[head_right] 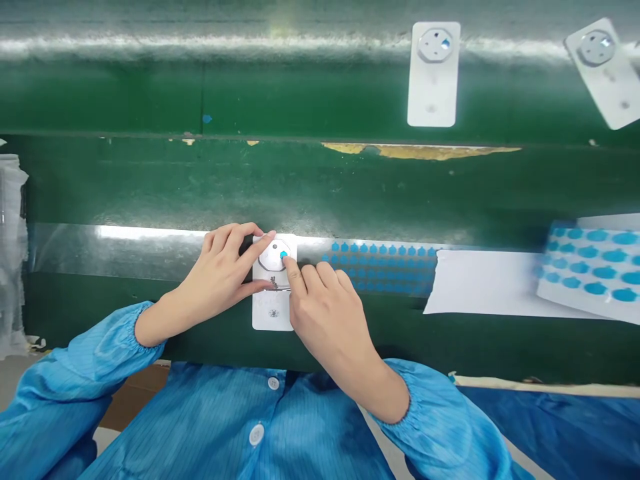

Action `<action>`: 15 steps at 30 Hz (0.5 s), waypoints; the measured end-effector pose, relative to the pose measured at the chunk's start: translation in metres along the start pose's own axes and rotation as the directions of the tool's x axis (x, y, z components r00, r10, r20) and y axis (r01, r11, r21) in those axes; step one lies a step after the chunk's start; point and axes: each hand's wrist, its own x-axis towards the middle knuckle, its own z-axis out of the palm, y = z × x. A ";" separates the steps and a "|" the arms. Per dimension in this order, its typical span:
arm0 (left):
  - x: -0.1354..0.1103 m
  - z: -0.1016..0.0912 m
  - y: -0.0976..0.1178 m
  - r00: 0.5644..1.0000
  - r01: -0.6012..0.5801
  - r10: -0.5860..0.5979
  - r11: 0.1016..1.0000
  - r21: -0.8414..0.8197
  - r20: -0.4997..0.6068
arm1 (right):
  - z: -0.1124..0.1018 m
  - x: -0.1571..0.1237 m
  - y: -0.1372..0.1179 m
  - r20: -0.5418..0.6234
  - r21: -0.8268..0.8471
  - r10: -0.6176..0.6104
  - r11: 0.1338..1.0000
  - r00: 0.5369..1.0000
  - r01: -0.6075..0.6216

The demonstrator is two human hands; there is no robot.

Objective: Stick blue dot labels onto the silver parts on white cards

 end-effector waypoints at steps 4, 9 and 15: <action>0.000 0.000 0.000 1.000 -0.008 0.008 1.000 0.002 0.021 | 0.001 0.002 0.001 -0.008 -0.001 -0.041 0.999 0.999 0.041; 0.000 -0.002 0.001 0.999 0.004 -0.004 1.000 -0.010 0.041 | -0.002 0.003 -0.001 0.030 -0.033 0.041 0.999 0.999 -0.040; -0.001 0.000 0.001 0.999 0.003 -0.002 1.000 -0.017 0.035 | -0.007 0.000 -0.002 0.076 -0.067 0.015 0.998 0.997 -0.010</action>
